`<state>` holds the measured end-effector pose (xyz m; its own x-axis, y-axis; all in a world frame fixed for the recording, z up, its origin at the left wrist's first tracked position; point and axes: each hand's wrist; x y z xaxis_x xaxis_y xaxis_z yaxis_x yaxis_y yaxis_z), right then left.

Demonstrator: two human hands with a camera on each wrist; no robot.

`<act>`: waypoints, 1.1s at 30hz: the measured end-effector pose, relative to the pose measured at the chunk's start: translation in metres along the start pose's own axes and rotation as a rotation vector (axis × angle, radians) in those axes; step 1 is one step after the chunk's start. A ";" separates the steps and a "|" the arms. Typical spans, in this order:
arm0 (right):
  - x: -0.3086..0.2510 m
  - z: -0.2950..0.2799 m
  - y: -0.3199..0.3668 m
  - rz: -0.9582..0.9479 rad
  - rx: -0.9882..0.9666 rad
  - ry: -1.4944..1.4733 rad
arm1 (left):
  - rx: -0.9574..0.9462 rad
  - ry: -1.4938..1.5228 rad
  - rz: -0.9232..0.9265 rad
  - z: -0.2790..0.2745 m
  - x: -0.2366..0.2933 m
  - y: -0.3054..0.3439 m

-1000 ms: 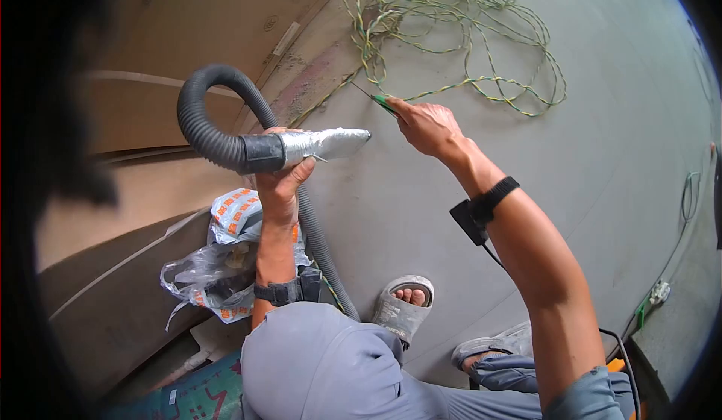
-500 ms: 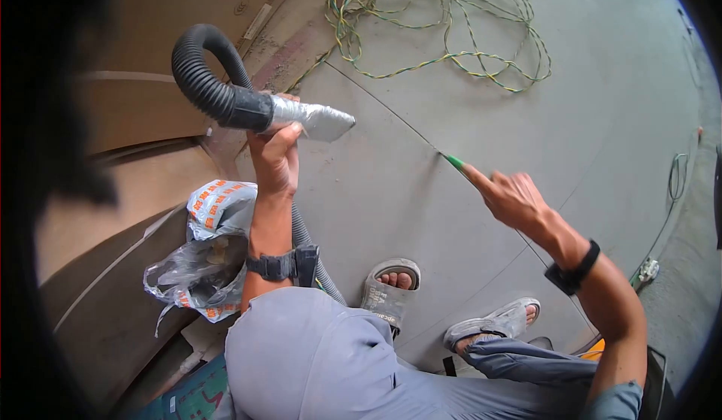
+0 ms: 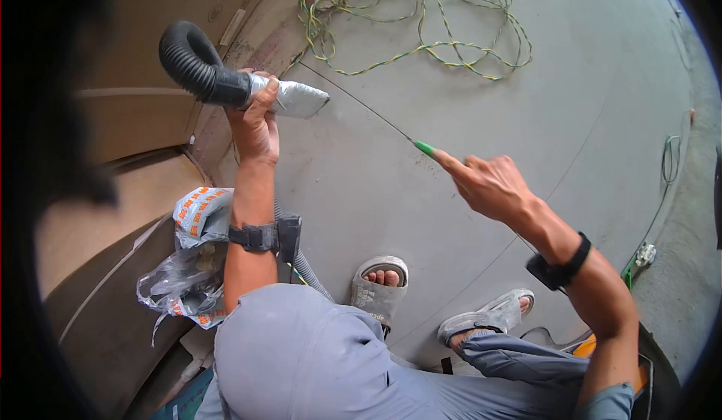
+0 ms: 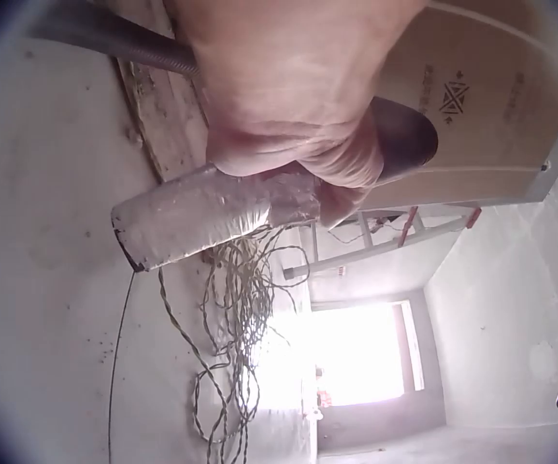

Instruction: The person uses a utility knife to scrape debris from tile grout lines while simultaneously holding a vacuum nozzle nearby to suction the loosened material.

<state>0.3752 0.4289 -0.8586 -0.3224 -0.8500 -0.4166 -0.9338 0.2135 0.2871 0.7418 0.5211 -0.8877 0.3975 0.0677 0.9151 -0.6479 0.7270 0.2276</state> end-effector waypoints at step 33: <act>0.022 0.056 -0.004 -0.095 0.207 -0.011 | 0.108 -0.070 0.041 0.031 -0.044 -0.026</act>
<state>0.3634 0.4361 -0.9168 -0.2324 -0.8661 -0.4426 -0.9715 0.2282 0.0636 0.7205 0.4781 -0.9234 0.3254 0.0455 0.9445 -0.7302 0.6467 0.2204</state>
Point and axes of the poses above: each hand's wrist, its own y-axis away from the middle knuckle, its own z-axis out of the palm, x = y × z, and after that the axes turned 11 degrees about -z, right-handed
